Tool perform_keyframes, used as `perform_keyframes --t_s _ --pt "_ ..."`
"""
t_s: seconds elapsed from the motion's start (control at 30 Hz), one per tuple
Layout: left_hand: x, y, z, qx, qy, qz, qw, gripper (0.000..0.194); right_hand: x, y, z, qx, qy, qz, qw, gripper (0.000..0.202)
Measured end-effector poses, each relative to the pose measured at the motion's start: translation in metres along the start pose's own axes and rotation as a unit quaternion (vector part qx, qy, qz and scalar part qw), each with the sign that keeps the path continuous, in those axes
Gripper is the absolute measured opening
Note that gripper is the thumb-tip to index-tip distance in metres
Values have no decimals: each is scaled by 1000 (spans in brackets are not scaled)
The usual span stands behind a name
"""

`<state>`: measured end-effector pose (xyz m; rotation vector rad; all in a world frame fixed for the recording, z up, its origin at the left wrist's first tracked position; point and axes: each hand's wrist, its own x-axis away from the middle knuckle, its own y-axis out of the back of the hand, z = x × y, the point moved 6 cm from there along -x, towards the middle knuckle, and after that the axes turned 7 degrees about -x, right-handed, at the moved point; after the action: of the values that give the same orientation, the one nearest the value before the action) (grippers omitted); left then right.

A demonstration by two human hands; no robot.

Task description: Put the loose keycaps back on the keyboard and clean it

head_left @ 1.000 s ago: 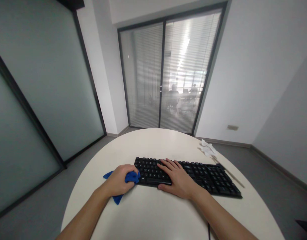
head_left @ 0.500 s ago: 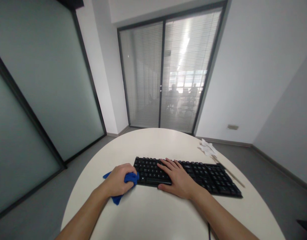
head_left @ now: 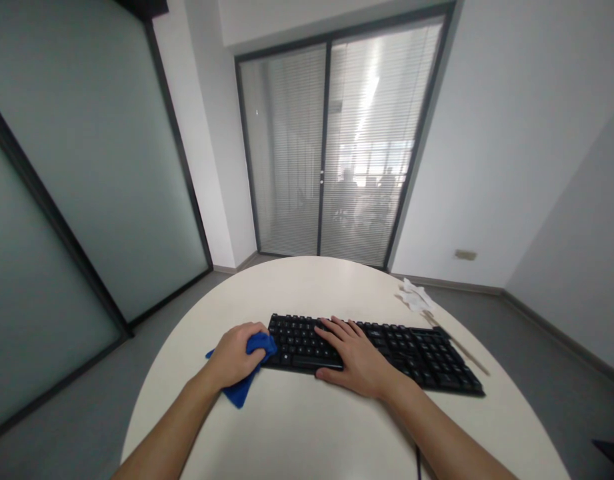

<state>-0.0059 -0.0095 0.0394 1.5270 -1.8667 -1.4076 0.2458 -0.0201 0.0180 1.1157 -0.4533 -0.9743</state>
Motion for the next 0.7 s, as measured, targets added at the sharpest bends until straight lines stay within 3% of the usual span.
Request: perform_keyframes --t_s 0.23,0.3,0.43,0.5,0.6,0.7 --pt "-1 -4 8 28 1 39 999 18 0 0 0 0 -3 0 1000 86" --pt "-4 -5 16 52 20 5 998 20 0 1 0 1 -3 0 1000 86" --pt "-14 -5 37 86 29 -128 988 33 1 2 2 5 -6 5 1000 87" --pt "-21 -11 44 106 10 -148 983 34 1 2 2 4 -7 6 1000 87" --pt "-29 -23 52 125 5 -132 983 36 0 1 1 4 -6 5 1000 87" --pt "-32 -32 55 132 45 -86 986 40 0 0 0 4 -6 3 1000 87"
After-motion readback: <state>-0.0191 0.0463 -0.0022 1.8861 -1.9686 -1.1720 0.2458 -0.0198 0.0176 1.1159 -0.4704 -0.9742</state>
